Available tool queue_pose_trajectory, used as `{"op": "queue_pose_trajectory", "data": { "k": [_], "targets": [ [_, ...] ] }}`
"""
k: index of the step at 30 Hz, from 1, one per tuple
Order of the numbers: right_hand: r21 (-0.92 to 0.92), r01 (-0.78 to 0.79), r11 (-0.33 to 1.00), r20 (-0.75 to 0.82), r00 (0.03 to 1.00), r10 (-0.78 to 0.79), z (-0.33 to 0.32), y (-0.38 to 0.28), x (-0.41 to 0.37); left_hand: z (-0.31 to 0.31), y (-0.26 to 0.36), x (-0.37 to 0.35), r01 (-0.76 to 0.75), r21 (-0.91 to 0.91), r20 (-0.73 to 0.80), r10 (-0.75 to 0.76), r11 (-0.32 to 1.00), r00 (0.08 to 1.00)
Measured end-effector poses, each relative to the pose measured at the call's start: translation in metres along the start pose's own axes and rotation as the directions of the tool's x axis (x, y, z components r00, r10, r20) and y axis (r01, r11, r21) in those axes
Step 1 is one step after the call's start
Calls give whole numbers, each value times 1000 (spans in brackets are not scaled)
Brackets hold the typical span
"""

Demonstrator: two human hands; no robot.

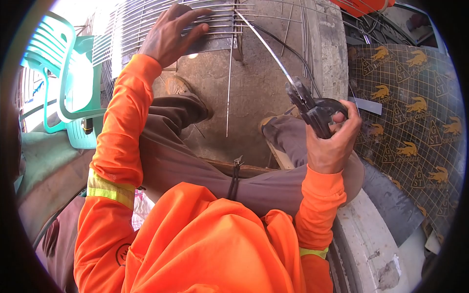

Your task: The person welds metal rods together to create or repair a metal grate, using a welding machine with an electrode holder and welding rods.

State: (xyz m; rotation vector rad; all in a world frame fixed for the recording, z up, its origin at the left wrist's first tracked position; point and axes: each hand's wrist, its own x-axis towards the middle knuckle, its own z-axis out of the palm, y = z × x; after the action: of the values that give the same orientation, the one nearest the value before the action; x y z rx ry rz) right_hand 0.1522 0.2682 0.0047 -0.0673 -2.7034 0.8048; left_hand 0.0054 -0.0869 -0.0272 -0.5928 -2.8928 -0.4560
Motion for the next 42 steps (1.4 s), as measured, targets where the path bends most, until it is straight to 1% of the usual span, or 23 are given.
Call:
{"op": "queue_pose_trajectory", "data": {
  "k": [4, 14, 17, 19, 22, 23, 26, 28, 34, 38, 40, 41, 42],
  "targets": [
    [5, -27, 1000, 15, 1000, 27, 0, -4, 0, 1, -1, 0, -9, 1, -14, 9, 1000, 1000],
    [19, -24, 1000, 27, 999, 24, 1, -5, 1, 1, 0, -1, -7, 19, -11, 7, 1000, 1000],
    [3, -17, 1000, 21, 1000, 17, 2, -5, 1, 0, 1, 0, 4, 4, 5, -4, 1000, 1000],
    [-3, -14, 1000, 3, 1000, 14, 3, -6, 1, 2, -1, -1, -5, 0, -29, 5, 1000, 1000],
    [-18, 19, 1000, -14, 1000, -19, 3, 2, 1, 0, 1, 0, -14, -26, -27, 13, 1000, 1000],
    [40, -18, 999, -32, 999, 19, 0, -3, -1, 0, 1, 0, -17, -38, -27, 16, 999, 1000],
    [13, -18, 1000, -35, 999, 19, 0, -7, -1, 0, -1, 0, -37, -22, -34, 36, 999, 999],
    [-15, 7, 1000, -13, 1000, -7, 0, -6, -1, -1, 0, -1, -28, -11, -18, 28, 1000, 999],
    [-35, 49, 998, -25, 998, -50, 2, -4, 0, -1, 1, -1, -7, -12, -2, 7, 1000, 1000],
    [18, 16, 1000, -20, 1000, -16, 3, -6, 0, -2, 2, -1, -24, 15, -21, 24, 1000, 999],
    [23, 5, 1000, -9, 1000, -5, 3, -6, 0, -5, 5, -1, 42, -36, 38, -40, 998, 998],
    [23, 6, 1000, -9, 1000, -6, 3, -5, 0, 4, -8, -3, 42, -36, 38, -41, 998, 998],
    [21, 6, 1000, -2, 1000, -6, 3, -3, -1, 20, -32, -5, -118, 187, 79, 105, 975, 991]
  ]
}}
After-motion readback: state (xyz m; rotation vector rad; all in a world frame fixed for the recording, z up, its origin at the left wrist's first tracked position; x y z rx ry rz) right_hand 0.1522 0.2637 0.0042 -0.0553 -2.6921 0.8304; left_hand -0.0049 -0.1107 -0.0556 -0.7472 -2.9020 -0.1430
